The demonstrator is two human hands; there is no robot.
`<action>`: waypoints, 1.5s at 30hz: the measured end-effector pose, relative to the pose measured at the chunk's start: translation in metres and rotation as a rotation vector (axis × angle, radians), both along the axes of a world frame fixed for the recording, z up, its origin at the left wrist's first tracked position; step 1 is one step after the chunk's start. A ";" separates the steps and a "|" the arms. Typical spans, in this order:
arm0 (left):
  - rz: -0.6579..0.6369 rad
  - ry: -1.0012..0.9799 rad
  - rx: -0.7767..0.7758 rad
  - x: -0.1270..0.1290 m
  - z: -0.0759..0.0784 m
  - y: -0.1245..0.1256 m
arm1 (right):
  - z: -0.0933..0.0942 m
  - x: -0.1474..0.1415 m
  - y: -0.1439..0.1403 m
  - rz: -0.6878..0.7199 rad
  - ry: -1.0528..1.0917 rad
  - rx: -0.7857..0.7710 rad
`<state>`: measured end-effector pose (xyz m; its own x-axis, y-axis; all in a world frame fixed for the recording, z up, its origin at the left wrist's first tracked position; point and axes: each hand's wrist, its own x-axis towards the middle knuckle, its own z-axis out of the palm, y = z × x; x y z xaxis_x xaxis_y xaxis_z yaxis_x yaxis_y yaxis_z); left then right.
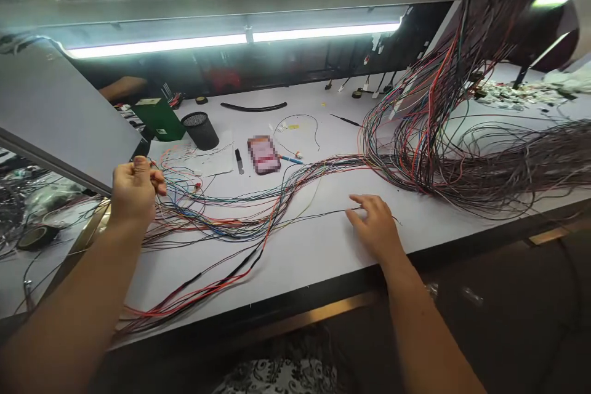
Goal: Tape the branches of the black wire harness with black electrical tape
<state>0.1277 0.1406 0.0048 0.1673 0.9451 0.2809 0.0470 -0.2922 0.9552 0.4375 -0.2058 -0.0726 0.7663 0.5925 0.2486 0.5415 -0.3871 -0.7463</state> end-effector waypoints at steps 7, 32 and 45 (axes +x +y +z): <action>-0.733 0.687 0.222 0.027 0.000 -0.085 | -0.010 -0.002 0.031 0.381 -0.267 -0.367; -0.803 -0.067 -0.346 -0.029 -0.012 -0.067 | -0.009 -0.025 0.029 0.123 -0.210 0.025; -0.450 -0.342 -0.300 -0.069 -0.001 -0.060 | 0.032 -0.064 0.056 0.284 0.284 0.046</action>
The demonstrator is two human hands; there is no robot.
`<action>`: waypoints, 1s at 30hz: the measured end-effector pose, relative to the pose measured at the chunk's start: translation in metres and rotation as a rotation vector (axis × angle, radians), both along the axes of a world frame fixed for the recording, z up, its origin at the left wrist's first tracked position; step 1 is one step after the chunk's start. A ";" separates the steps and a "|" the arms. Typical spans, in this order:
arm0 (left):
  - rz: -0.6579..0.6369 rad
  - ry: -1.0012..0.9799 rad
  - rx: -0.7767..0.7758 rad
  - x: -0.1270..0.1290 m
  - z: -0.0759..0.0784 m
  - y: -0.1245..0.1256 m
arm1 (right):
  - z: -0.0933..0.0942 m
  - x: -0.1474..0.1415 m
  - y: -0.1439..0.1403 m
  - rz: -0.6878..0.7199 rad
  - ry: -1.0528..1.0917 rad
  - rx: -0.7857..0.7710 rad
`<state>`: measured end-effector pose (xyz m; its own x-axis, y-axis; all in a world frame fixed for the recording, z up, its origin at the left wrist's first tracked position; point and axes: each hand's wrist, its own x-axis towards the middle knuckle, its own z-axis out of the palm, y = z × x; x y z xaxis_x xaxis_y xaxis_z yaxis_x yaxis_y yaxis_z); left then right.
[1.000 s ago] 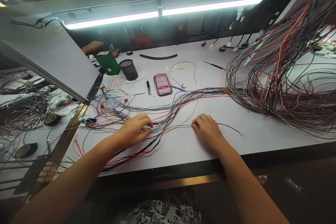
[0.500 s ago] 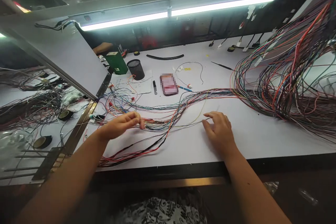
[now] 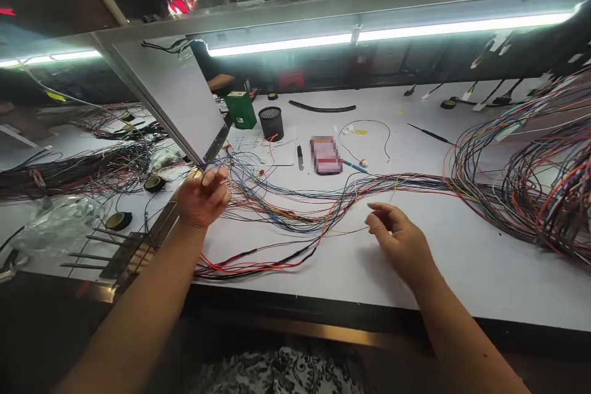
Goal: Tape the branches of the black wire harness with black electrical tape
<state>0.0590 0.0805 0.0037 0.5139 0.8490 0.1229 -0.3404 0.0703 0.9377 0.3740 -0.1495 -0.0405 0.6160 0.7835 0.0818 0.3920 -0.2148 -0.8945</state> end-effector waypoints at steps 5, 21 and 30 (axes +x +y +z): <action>-0.623 0.368 0.352 0.002 0.039 -0.034 | 0.047 -0.084 0.042 0.551 0.117 0.004; -0.597 1.206 1.289 -0.029 0.009 -0.080 | 0.117 -0.149 0.090 1.098 0.731 0.284; -0.327 1.142 0.732 -0.011 0.013 -0.062 | 0.129 -0.166 0.130 0.997 -0.228 0.069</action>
